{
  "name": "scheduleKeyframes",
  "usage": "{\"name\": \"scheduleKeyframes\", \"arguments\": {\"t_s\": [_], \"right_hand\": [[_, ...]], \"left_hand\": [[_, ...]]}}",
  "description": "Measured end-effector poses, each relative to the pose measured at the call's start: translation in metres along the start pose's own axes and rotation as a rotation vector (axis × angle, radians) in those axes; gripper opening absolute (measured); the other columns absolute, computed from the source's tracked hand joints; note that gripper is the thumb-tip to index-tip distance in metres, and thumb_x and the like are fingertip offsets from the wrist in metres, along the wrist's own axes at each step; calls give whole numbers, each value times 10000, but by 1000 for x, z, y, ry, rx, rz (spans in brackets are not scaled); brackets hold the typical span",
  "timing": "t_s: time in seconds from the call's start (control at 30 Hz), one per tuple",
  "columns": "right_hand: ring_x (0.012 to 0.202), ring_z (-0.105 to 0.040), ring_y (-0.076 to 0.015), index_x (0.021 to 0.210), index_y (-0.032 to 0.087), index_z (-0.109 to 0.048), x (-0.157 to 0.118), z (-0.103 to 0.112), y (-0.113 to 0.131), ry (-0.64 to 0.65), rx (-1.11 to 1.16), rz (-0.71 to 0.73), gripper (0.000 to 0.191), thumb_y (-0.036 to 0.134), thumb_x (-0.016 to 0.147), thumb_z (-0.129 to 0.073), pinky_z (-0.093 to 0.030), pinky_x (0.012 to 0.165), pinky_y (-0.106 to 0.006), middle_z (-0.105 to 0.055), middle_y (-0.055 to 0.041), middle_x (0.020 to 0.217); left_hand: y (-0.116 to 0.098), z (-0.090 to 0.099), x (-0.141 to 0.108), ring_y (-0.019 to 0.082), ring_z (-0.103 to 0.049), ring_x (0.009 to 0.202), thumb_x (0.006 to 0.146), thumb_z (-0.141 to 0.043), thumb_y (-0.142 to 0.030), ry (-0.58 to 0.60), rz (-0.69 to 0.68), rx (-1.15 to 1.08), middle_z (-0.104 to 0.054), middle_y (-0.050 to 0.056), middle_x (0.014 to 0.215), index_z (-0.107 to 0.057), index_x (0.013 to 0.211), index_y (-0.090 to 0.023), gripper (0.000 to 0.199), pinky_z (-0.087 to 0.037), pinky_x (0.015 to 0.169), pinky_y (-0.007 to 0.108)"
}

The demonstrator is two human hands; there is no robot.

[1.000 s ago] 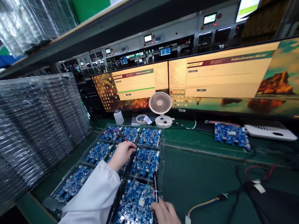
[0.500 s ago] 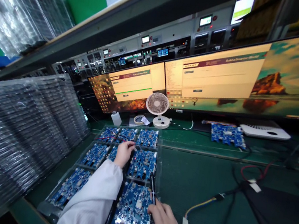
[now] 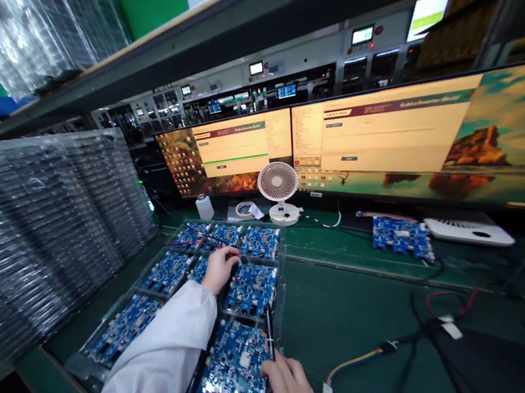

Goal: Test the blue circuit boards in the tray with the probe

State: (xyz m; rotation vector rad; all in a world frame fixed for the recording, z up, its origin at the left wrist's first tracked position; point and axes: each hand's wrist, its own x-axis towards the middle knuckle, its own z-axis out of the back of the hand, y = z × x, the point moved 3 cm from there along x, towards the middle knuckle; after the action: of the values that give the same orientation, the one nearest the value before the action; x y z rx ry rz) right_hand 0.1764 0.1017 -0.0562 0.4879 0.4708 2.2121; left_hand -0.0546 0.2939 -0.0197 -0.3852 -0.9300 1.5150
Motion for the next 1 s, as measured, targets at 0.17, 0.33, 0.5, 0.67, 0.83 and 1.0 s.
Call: {"name": "scheduleKeyframes", "arguments": {"t_s": [0.17, 0.33, 0.5, 0.67, 0.83, 1.0], "right_hand": [[1236, -270, -289, 1248, 99, -501, 0, -3, -3, 23, -10, -20, 380, 208, 884, -518, -438, 1005, -440, -318, -123, 1314], [1193, -323, -284, 1210, 103, -510, 0, 0, 0, -46, -13, 9, 351, 196, 873, -537, -465, 967, -409, -343, -120, 1274], [1162, -354, -263, 1195, 95, -516, 1, 3, 4, -38, 7, 4, 372, 144, 828, -561, -455, 969, -361, -369, -115, 1231], [1163, -357, -271, 1210, 82, -541, 1, 4, 6, -41, -22, 13, 389, 147, 828, -575, -457, 969, -374, -377, -122, 1236], [1175, -354, -284, 1239, 105, -557, 1, 3, 3, -53, -47, 22, 417, 153, 825, -575, -470, 958, -388, -377, -112, 1262], [1173, -357, -287, 1244, 115, -558, 1, 3, 1, -46, -38, 25, 408, 166, 839, -572, -472, 958, -386, -379, -105, 1264]], "left_hand": [[-5, 2, -2, 128, -610, 813, 760, -623, -62, 20, 6, 73, -686, 3, 814, -698, 794, -200, 161, -454, 869, 263], [-12, 6, -6, 167, -590, 874, 734, -655, -98, 14, 16, 148, -676, -9, 798, -675, 769, -228, 136, -420, 911, 324], [-9, 3, -7, 168, -593, 855, 713, -644, -75, 31, 28, 174, -674, -15, 784, -659, 768, -222, 158, -425, 909, 331], [-6, -2, -7, 146, -596, 893, 775, -565, -44, 53, 4, 152, -670, 25, 910, -668, 1059, -214, 347, -453, 902, 268], [-20, 2, -15, 186, -562, 1016, 844, -515, -117, 64, -17, 287, -632, 70, 1044, -580, 1254, -232, 430, -424, 961, 303], [-35, 14, -20, 259, -551, 1030, 852, -490, -195, 68, 36, 460, -611, 107, 1003, -671, 1064, -231, 281, -418, 934, 381]]}}
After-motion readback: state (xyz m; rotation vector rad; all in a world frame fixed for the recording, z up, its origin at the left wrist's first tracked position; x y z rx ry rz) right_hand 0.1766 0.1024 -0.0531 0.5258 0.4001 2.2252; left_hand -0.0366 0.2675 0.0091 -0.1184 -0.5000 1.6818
